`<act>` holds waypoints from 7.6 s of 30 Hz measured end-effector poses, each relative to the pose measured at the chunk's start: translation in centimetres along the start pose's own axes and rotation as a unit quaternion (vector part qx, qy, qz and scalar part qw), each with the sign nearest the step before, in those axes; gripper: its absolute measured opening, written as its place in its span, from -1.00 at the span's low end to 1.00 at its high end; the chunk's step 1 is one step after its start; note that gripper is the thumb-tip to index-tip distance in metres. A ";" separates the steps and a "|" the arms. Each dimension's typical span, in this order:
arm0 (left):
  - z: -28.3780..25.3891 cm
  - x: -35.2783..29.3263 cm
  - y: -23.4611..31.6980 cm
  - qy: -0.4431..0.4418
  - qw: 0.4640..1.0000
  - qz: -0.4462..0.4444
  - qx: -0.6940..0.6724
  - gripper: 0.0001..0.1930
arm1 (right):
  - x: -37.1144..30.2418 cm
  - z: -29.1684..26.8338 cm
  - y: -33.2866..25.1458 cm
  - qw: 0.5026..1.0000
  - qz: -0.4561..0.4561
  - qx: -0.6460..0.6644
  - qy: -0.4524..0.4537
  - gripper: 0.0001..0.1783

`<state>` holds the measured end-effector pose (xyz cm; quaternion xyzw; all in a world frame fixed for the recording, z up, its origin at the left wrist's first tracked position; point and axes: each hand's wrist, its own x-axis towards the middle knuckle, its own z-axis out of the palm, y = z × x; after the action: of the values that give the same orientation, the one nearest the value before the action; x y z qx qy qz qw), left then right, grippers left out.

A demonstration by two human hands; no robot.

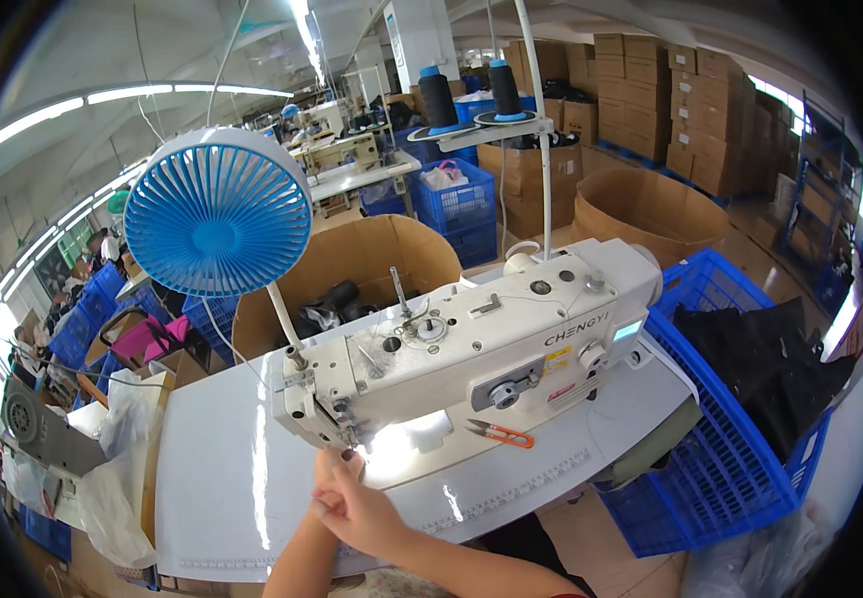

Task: The person fills a water bottle from a water dispenser, caps it, and walks over to a workstation. They then take a shoe component from a crate and sew it using a sewing machine.

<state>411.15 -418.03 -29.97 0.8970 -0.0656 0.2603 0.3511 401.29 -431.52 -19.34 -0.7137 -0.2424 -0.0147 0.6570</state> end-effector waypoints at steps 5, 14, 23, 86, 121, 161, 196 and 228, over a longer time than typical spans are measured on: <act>0.9 -0.4 -1.3 -0.016 0.996 -0.038 -0.078 -0.85 | 2.8 3.5 0.2 0.961 -0.078 -0.221 0.146 -0.08; 1.1 -0.7 -2.7 -0.065 0.954 -0.140 -0.255 -0.86 | 4.1 3.4 1.3 0.978 -0.114 0.069 0.160 -0.39; -1.1 -0.4 -1.6 -0.126 0.957 -0.174 -0.195 -0.87 | 0.3 -3.5 2.2 0.993 -0.032 -0.116 0.020 -0.73; -6.1 -3.8 23.5 -0.090 0.958 0.270 -0.043 -0.75 | -26.0 -34.2 -10.5 0.804 -0.104 -0.095 0.578 -0.12; -3.2 -8.2 25.3 -0.442 0.832 0.079 -0.327 -0.78 | -28.1 -12.3 -12.9 0.850 -0.033 -0.470 0.236 -0.15; -12.7 -19.0 19.2 -0.162 0.825 -0.290 -0.457 -0.27 | -4.8 -12.7 -9.9 0.835 -0.020 -0.436 -0.336 -0.17; -13.3 -9.4 6.4 -0.081 0.833 -0.417 -0.355 -0.20 | 2.4 -9.2 1.3 0.835 -0.040 -0.443 -0.324 -0.79; -10.5 1.7 8.5 -0.455 0.886 0.073 0.057 -0.36 | 4.8 -9.4 3.8 0.815 0.024 -0.403 -0.415 -0.46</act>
<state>405.66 -417.28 -17.54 0.9283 -0.2681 -0.1482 0.2107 409.73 -438.91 -19.93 -0.8584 -0.4475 0.2025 0.1480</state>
